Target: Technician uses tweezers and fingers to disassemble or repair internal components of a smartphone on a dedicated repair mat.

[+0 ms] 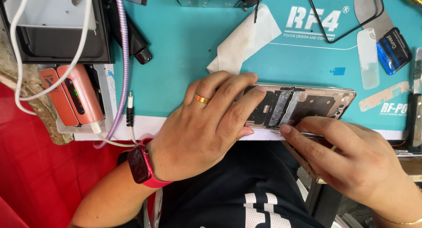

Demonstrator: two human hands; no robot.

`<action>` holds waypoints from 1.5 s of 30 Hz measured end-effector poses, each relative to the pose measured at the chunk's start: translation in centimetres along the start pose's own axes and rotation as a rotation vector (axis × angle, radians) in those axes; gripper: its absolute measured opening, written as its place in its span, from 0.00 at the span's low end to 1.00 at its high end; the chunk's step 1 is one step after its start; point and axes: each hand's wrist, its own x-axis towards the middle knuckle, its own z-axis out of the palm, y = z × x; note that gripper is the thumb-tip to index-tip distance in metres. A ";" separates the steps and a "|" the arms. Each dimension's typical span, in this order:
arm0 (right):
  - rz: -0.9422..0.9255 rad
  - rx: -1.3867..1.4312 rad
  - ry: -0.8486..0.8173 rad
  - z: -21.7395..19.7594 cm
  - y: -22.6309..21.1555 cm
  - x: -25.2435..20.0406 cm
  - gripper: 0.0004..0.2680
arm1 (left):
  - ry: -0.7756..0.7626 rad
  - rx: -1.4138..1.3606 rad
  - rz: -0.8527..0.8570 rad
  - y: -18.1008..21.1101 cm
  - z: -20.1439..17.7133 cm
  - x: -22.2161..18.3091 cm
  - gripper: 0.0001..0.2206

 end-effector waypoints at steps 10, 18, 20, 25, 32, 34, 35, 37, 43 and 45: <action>-0.028 -0.016 -0.034 -0.4 -0.1 0.2 0.12 | -0.001 0.017 -0.003 0.0 -0.1 0.1 0.13; -0.036 -0.014 0.017 0.0 -0.1 0.3 0.10 | 0.001 0.026 0.000 -0.1 0.0 -0.1 0.13; -0.037 -0.018 0.012 -0.1 -0.2 0.2 0.11 | 0.003 0.026 0.003 -0.1 0.0 0.0 0.13; -0.011 0.015 -0.050 -0.5 -0.4 0.4 0.09 | 0.004 0.032 -0.006 0.0 0.0 -0.1 0.12; 0.112 0.128 -0.111 -1.7 -0.6 2.0 0.10 | -0.011 0.038 -0.013 0.0 0.1 -0.2 0.13; 0.185 0.141 -0.123 -1.9 -0.6 2.5 0.09 | 0.004 0.051 -0.011 0.0 0.1 -0.2 0.13; 0.178 0.177 -0.111 -1.9 -0.5 2.7 0.08 | 0.006 0.059 -0.005 0.0 0.1 -0.2 0.12; 0.174 0.218 -0.104 -2.1 -0.3 3.1 0.08 | 0.003 0.061 -0.003 0.0 0.1 -0.2 0.12; 0.200 0.230 -0.170 -2.0 0.4 3.7 0.07 | -0.018 0.097 -0.011 -0.2 0.4 -0.3 0.15; 0.215 0.275 -0.164 -2.1 0.3 4.1 0.06 | -0.010 0.116 0.005 -0.2 0.4 -0.3 0.14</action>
